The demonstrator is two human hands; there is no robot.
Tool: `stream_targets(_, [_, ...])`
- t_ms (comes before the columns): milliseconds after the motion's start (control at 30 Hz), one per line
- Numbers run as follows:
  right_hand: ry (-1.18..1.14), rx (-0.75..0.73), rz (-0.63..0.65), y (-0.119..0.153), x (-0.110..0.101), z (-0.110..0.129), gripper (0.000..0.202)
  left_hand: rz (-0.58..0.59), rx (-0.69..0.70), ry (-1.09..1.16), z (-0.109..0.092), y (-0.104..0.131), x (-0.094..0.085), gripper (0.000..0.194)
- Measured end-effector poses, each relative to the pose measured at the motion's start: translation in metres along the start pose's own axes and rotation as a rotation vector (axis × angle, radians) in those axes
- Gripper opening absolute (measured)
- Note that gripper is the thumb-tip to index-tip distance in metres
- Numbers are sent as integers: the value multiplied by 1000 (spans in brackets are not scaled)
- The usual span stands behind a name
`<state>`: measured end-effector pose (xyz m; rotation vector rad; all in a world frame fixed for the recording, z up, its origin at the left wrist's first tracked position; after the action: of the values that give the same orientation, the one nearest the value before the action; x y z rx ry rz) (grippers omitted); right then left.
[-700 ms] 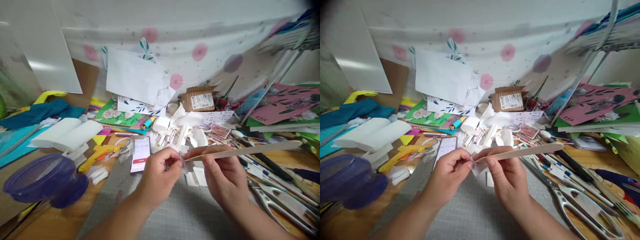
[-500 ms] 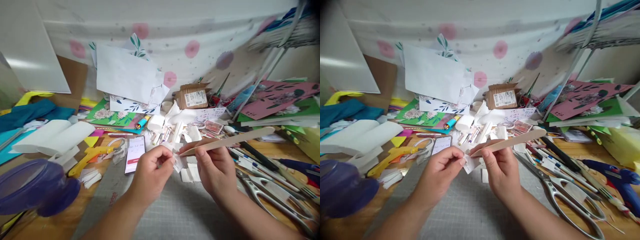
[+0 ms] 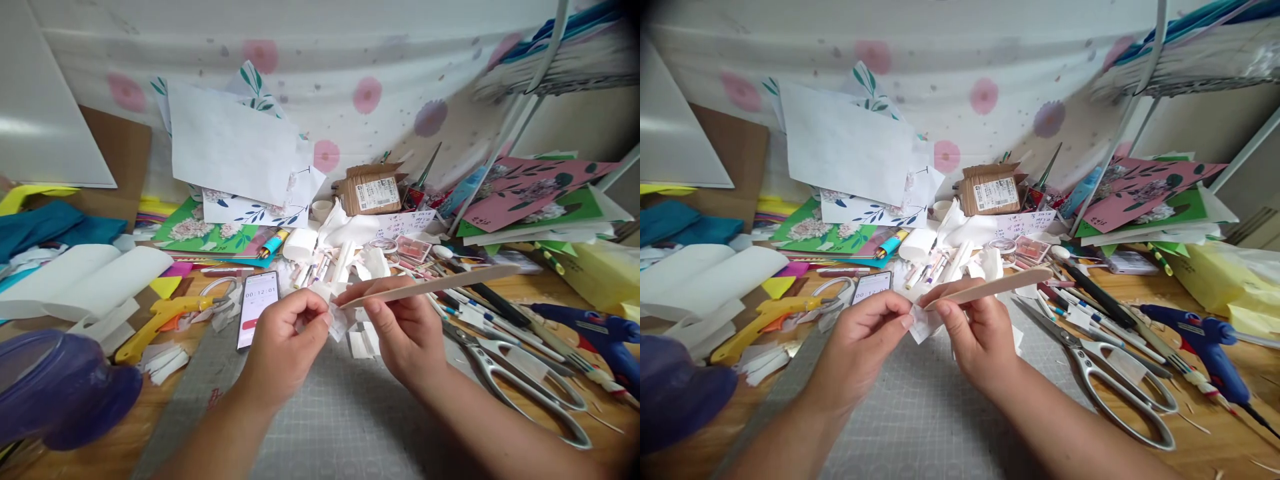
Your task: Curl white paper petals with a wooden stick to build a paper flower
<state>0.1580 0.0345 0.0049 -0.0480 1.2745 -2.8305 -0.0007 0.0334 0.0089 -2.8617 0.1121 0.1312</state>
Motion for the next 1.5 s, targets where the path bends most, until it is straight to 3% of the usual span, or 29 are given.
stream_targets(267, [-125, 72, -121, -2, -3, -9, 6, 22, 27, 36, 9, 1, -8, 21])
stream_targets(500, [-82, -5, -55, -4, 3, 3, 5, 55, 58, -27, 0, 0, -3, 22])
stream_targets(667, [-50, 8, -137, -5, 0, -1, 7, -22, -10, -66, 6, -3, -4, 18])
stream_targets(867, [-32, 97, -278, -10, -8, -20, 11, -86, 22, -124, 8, -8, -7, 20])
stream_targets(967, [13, 146, -319, -13, -13, -31, 12, -149, 35, -180, 9, -4, -19, 21])
stream_targets(1067, [83, 171, -332, -17, -18, -43, 15, -261, 43, -251, 10, 6, -42, 21])
stream_targets(1167, [185, 172, -251, -21, -19, -51, 19, -363, 57, -316, 9, 21, -64, 19])
stream_targets(1300, [299, 185, 92, -21, -4, -58, 21, -409, 47, -354, 7, 44, -75, 18])
stream_targets(1367, [347, 221, 201, -20, 1, -60, 29, -406, 36, -353, 7, 53, -73, 19])
stream_targets(1500, [409, 302, 191, -27, -6, -64, 32, -366, 15, -325, 9, 64, -67, 21])
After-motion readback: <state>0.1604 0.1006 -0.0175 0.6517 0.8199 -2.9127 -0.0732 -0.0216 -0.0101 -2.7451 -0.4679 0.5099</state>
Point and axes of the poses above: each hand's wrist, its own y-axis away from the middle knuckle, its own x-axis out of the palm, z = x × y, the point moved 3 cm from there along -y, towards the middle knuckle, and after that the axes turned 5 degrees about y, right-handed, at the moved point
